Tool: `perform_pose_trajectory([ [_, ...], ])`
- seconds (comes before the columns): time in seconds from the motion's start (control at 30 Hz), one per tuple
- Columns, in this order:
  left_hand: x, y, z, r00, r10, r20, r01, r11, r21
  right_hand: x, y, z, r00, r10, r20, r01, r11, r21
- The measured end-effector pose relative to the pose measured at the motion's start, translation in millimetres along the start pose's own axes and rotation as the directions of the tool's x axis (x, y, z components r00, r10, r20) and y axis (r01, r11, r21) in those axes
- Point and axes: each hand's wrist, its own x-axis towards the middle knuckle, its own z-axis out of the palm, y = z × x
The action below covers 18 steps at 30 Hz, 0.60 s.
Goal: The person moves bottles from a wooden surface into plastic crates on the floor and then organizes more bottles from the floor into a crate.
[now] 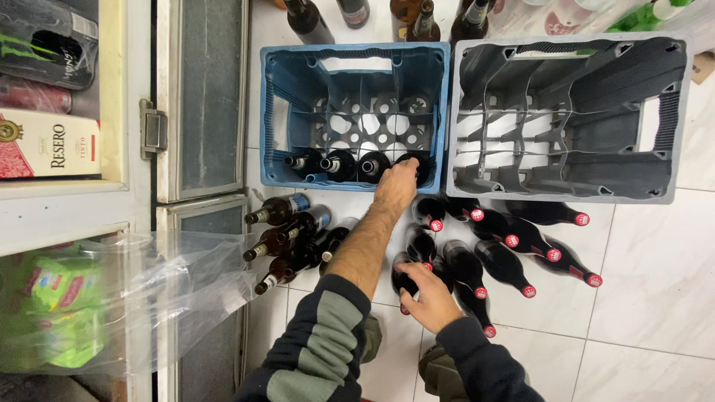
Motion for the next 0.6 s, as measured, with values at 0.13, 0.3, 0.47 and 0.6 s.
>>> perform_pose_trajectory([
  [0.13,6.9,2.2,2.2,0.994,-0.105,0.027,0.107,0.991,-0.076,1.5,-1.0,-3.4,1.000,0.022,0.011,-0.022,1.000,0.002],
  [0.3,-6.6,10.2,-30.3,0.998,-0.012,0.055,0.018,0.995,-0.101,8.7,-6.5,-3.9,0.997,0.017,-0.082,-0.020,0.999,-0.041],
  [0.47,-124.9,-5.1,-94.1,0.925,0.115,-0.362,-0.200,0.958,-0.206,-4.0,9.1,12.1,0.997,0.071,-0.022,-0.071,0.997,0.013],
  [0.6,-203.5,-82.2,-85.6,0.941,-0.005,-0.338,-0.025,0.996,-0.085,0.9,6.0,31.7,0.992,0.093,0.082,-0.086,0.992,-0.088],
])
